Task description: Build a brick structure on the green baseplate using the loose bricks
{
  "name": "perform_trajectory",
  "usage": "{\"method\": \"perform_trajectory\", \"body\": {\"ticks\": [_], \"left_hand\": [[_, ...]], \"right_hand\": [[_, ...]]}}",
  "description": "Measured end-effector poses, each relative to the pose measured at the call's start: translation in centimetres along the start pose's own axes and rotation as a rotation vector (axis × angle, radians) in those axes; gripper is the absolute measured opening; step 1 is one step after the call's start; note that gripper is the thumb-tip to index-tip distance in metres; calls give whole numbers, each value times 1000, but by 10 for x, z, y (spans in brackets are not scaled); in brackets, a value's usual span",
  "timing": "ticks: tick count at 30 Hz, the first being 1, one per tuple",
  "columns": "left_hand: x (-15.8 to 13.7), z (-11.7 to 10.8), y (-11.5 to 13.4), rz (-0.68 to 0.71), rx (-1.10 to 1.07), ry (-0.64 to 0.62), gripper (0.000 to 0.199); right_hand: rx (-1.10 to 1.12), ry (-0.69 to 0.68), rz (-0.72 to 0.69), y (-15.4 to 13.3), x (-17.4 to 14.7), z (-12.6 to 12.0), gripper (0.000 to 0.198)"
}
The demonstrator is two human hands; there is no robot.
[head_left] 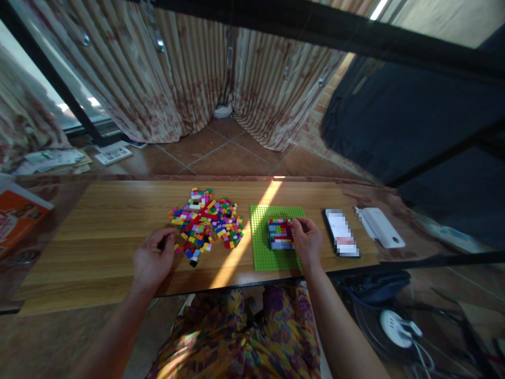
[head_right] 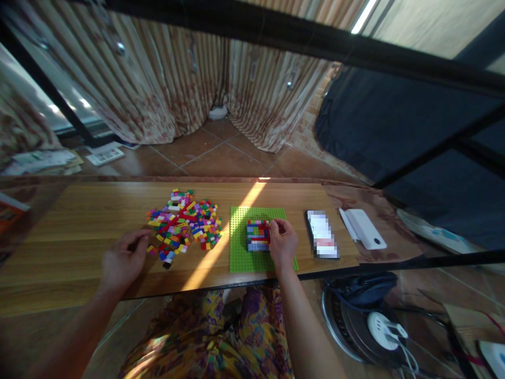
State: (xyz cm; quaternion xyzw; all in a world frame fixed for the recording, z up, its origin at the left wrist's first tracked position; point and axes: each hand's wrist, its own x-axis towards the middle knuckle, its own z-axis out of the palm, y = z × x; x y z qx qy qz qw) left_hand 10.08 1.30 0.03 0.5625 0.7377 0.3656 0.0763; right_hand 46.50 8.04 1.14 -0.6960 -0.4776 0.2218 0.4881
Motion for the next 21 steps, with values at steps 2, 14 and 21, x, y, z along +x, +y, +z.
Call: {"method": "perform_trajectory", "body": {"ticks": [2, 14, 21], "left_hand": [[0, 0, 0, -1, 2, -6, 27], [-1, -1, 4, -12, -1, -11, 27], [0, -1, 3, -36, -25, -29, 29]], "right_hand": [[0, -8, -9, -1, 0, 0, 41], [-48, -11, -55, 0, 1, 1, 37], [-10, -82, 0, -6, 2, -6, 41]]}}
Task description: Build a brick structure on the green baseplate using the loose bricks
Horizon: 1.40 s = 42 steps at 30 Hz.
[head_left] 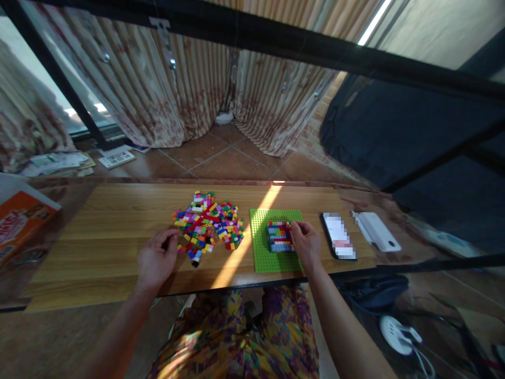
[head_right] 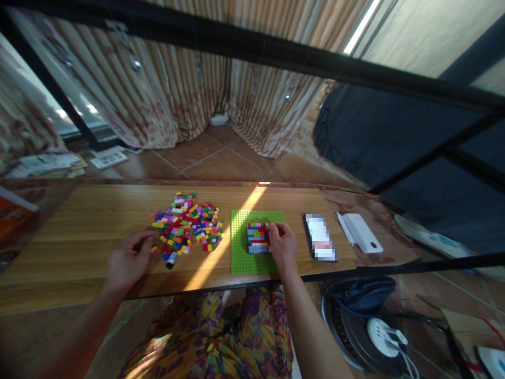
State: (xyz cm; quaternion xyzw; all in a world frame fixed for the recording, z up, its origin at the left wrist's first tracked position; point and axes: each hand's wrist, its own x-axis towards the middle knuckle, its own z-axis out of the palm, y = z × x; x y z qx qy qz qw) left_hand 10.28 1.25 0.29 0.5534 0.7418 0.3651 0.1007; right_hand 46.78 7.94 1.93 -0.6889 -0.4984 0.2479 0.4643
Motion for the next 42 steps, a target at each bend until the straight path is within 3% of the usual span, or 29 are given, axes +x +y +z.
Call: {"method": "perform_trajectory", "body": {"ticks": [3, 7, 10, 13, 17, 22, 29, 34, 42], "left_hand": [[0, -1, 1, 0, -11, -1, 29], [-1, -1, 2, 0, -14, 2, 29], [-1, 0, 1, 1, -16, 3, 29], [-1, -1, 1, 0, -25, 5, 28], [-2, -2, 5, -7, -38, -1, 29], [-3, -2, 9, -12, -40, -2, 29], [-4, -2, 8, -1, -76, 5, 27], [-4, -1, 8, -16, -66, 4, 27], [-4, -2, 8, -10, -56, -9, 28]], "right_hand": [[84, 44, 33, 5, 1, -6, 46], [185, 206, 83, 10, 0, -14, 44], [186, 237, 39, 1, -10, -15, 40], [186, 152, -57, -20, -30, -6, 35], [46, -93, -260, -47, -63, 21, 23], [-154, -348, -505, -55, -93, 60, 17], [-414, -366, -615, -49, -97, 86, 16], [-453, -382, -693, -50, -97, 85, 16], [-387, -415, -643, -46, -101, 82, 13]]}}
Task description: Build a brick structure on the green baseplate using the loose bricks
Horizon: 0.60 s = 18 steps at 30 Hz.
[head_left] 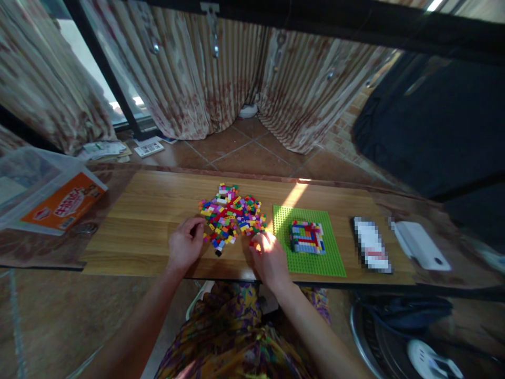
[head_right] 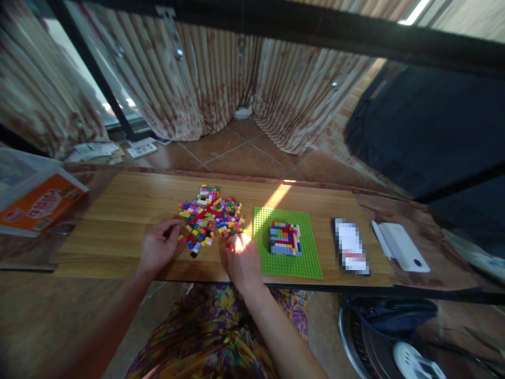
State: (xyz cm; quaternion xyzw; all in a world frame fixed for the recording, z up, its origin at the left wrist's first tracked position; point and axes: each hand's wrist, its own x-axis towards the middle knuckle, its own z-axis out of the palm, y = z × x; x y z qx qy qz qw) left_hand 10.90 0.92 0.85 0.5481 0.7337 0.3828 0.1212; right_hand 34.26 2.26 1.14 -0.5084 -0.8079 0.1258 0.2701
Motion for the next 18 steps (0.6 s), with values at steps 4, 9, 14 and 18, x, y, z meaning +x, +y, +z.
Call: {"method": "perform_trajectory", "body": {"ticks": [4, 9, 14, 18], "left_hand": [[0, -1, 3, 2, 14, 0, 28], [1, -1, 3, 12, 11, 10, 28], [1, -1, 3, 1, 15, 7, 28], [0, 0, -1, 24, 24, 15, 30]], "right_hand": [[41, -22, 47, -2, -4, -2, 18], [103, -21, 92, 1, -9, -4, 14], [223, 10, 131, 4, -13, -8, 16], [358, 82, 165, 3, -16, -12, 15]]}}
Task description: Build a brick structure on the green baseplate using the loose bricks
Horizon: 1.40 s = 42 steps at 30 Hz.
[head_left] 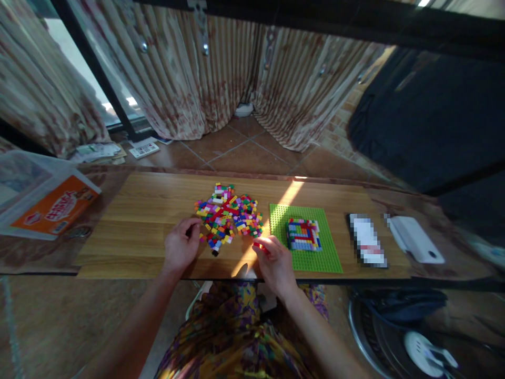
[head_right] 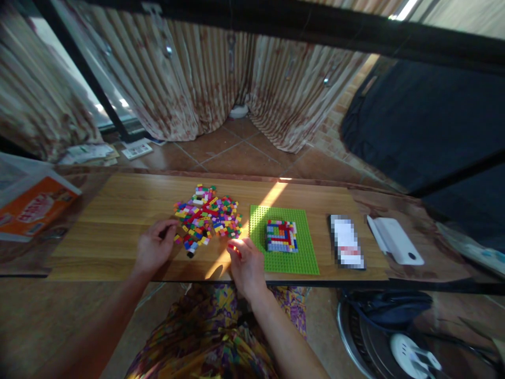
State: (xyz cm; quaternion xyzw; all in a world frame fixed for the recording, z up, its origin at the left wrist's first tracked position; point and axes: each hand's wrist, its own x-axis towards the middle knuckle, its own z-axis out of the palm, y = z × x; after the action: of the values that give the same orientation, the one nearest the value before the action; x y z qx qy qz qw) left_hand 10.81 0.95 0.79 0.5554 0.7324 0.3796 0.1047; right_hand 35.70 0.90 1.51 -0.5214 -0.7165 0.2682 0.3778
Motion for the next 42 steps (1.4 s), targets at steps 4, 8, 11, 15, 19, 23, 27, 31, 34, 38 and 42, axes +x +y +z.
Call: {"method": "perform_trajectory", "body": {"ticks": [4, 8, 11, 15, 19, 23, 27, 31, 34, 38, 42], "left_hand": [[1, 2, -4, 29, 12, 8, 29], [1, 3, -6, 14, 15, 11, 28], [0, 3, -5, 6, 13, 7, 28], [0, 2, -4, -2, 1, 6, 29], [0, 2, -3, 2, -7, 9, 28], [0, 2, -3, 5, -10, 10, 28], [0, 1, -2, 1, -7, 9, 28], [0, 2, -3, 14, 0, 11, 29], [1, 2, -5, 25, 1, 15, 29], [1, 2, -5, 23, 10, 11, 28], [0, 3, -5, 18, 14, 21, 28]], "right_hand": [[41, 48, 5, -1, 1, -2, 16], [-11, 26, 64, -1, 4, -2, 17], [-88, 15, 93, -2, 6, -1, 18], [-174, 4, 88, -4, 10, 1, 18], [-228, -32, 102, -5, 14, 1, 20], [-188, -38, 159, -3, 17, -1, 25], [-74, -2, 189, 3, 16, -4, 27], [-17, -2, 142, 4, 16, -8, 26], [-10, -26, 142, 3, 15, -10, 24], [-9, -21, 166, 4, 14, -10, 22], [29, 16, 171, 10, 10, -4, 22]]}}
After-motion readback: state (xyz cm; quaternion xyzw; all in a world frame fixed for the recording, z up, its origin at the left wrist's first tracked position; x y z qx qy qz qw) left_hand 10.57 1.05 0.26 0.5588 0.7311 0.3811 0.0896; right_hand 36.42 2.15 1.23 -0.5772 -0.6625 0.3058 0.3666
